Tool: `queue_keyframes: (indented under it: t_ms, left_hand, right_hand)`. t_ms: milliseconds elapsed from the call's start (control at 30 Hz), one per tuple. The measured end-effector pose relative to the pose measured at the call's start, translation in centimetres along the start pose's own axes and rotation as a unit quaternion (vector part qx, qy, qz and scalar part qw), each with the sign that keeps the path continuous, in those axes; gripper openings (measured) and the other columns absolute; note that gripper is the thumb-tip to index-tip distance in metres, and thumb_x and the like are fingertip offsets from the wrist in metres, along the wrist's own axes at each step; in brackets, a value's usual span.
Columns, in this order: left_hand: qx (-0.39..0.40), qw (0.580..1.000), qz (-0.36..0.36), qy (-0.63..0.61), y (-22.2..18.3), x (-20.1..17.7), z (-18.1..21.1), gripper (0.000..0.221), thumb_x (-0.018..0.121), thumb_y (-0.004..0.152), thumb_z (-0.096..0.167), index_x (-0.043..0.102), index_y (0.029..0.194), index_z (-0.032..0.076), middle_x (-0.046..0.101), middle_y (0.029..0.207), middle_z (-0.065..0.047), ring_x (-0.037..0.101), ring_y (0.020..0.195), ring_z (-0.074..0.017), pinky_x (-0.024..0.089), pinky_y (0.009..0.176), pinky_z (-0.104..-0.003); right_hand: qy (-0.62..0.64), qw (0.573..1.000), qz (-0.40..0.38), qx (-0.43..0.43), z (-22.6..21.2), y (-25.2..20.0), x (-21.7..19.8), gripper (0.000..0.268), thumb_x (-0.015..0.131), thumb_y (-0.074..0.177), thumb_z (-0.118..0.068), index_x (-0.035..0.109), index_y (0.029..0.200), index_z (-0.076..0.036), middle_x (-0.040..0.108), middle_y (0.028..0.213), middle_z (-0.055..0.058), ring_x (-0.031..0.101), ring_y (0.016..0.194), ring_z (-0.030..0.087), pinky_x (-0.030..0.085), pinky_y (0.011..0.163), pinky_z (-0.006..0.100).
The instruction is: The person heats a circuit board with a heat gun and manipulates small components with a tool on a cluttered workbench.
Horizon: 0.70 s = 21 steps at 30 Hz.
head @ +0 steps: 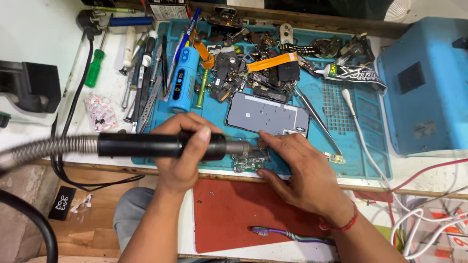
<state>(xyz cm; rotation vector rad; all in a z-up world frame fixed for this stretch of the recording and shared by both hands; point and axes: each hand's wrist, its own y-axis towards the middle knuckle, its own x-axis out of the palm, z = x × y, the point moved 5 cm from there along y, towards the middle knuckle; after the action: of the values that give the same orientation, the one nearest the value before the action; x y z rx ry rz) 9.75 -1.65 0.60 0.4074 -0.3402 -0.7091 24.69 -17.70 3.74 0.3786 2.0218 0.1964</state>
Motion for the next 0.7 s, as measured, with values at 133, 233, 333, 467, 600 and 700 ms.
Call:
queue_keyframes:
  t_ms: [133,233,333,467,600,700]
  left_hand:
    - [-0.035,0.999,0.001,-0.02,-0.1,0.6,-0.6,0.02,0.063,0.101,0.015,0.06,0.087,0.0,0.072,0.086,-0.015,0.065,0.078,-0.0154,0.054,0.078,-0.03]
    - [-0.033,0.999,0.022,0.003,-0.2,0.3,-0.7,0.021,0.064,0.1,0.015,0.061,0.085,0.001,0.073,0.085,-0.013,0.065,0.077,-0.0147,0.054,0.077,-0.03]
    - [-0.019,0.999,0.007,-0.046,-0.8,0.1,-0.7,0.021,0.065,0.099,0.016,0.06,0.086,0.001,0.071,0.086,-0.012,0.067,0.078,-0.0152,0.055,0.078,-0.031]
    - [0.007,1.0,0.011,-0.026,-0.8,0.2,-0.6,0.022,0.064,0.101,0.017,0.061,0.086,0.001,0.071,0.087,-0.012,0.066,0.081,-0.0157,0.054,0.08,-0.032]
    - [0.01,0.999,0.033,-0.03,-0.6,-0.1,-0.6,0.021,0.064,0.1,0.017,0.061,0.087,0.001,0.072,0.085,-0.012,0.066,0.077,-0.0151,0.054,0.076,-0.031]
    - [0.019,1.0,-0.007,-0.021,-0.4,0.4,-0.4,0.021,0.066,0.1,0.017,0.062,0.087,0.0,0.073,0.087,-0.014,0.067,0.08,-0.0164,0.055,0.079,-0.031]
  right_hand:
    - [0.028,1.0,0.008,-0.001,0.0,-0.2,0.0,0.07,0.081,0.079,-0.021,0.054,0.142,-0.006,0.072,0.118,0.01,0.065,0.103,0.033,0.053,0.089,0.041]
    - [0.031,0.999,0.017,0.011,0.2,-0.1,0.1,0.07,0.081,0.079,-0.02,0.053,0.142,-0.006,0.072,0.118,0.01,0.065,0.105,0.033,0.054,0.089,0.04]
    - [0.026,1.0,0.007,0.002,0.3,-0.6,0.4,0.072,0.081,0.079,-0.019,0.052,0.143,-0.005,0.072,0.118,0.01,0.065,0.104,0.033,0.054,0.09,0.041]
    - [0.028,0.999,0.012,-0.016,0.3,-0.5,0.4,0.072,0.081,0.078,-0.019,0.052,0.143,-0.006,0.074,0.12,0.008,0.066,0.106,0.032,0.054,0.09,0.04]
    - [0.038,0.999,0.011,0.02,0.5,-0.6,0.5,0.074,0.08,0.077,-0.02,0.05,0.144,-0.005,0.073,0.118,0.008,0.067,0.103,0.028,0.055,0.088,0.039]
    - [0.029,0.999,0.014,0.038,0.6,-0.3,0.6,0.076,0.081,0.075,-0.021,0.05,0.142,-0.004,0.072,0.117,0.008,0.067,0.103,0.027,0.054,0.089,0.04]
